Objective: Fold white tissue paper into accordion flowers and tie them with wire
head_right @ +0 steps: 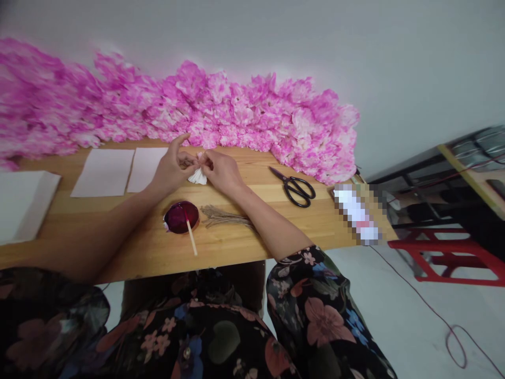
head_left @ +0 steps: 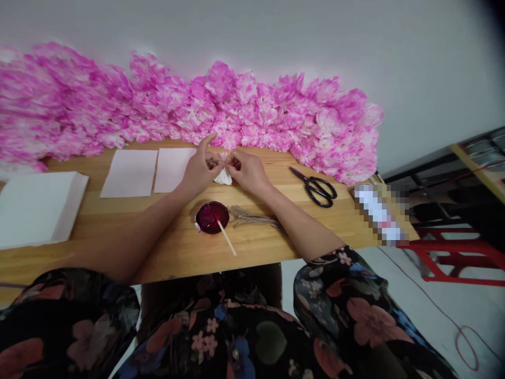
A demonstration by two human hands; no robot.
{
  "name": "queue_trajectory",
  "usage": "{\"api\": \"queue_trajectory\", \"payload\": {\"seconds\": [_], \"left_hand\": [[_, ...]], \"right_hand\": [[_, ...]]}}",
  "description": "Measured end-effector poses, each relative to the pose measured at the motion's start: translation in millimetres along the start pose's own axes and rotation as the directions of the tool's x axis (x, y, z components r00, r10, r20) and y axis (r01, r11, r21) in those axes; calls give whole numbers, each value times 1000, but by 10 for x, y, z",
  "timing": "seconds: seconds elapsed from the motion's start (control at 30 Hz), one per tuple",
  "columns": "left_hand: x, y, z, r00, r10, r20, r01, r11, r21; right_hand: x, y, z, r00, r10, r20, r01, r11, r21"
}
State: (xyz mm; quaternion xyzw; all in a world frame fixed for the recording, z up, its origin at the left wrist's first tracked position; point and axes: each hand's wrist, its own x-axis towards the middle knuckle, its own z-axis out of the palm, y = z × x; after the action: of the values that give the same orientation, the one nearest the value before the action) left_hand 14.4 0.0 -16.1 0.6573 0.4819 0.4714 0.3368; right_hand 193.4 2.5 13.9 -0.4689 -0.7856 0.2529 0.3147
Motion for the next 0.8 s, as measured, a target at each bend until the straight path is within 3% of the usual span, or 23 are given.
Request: {"api": "queue_trajectory", "payload": {"seconds": [0.57,0.8], "left_hand": [[-37,63,-26,995,95,43,-99,989,110],[-35,55,-24,993,104,51,-110,985,132]], "right_hand": [[-23,-11,-19,1000,28,-11,-29,998,-57],[-14,-28,-29,1000,3,29,2,986,-168]]}}
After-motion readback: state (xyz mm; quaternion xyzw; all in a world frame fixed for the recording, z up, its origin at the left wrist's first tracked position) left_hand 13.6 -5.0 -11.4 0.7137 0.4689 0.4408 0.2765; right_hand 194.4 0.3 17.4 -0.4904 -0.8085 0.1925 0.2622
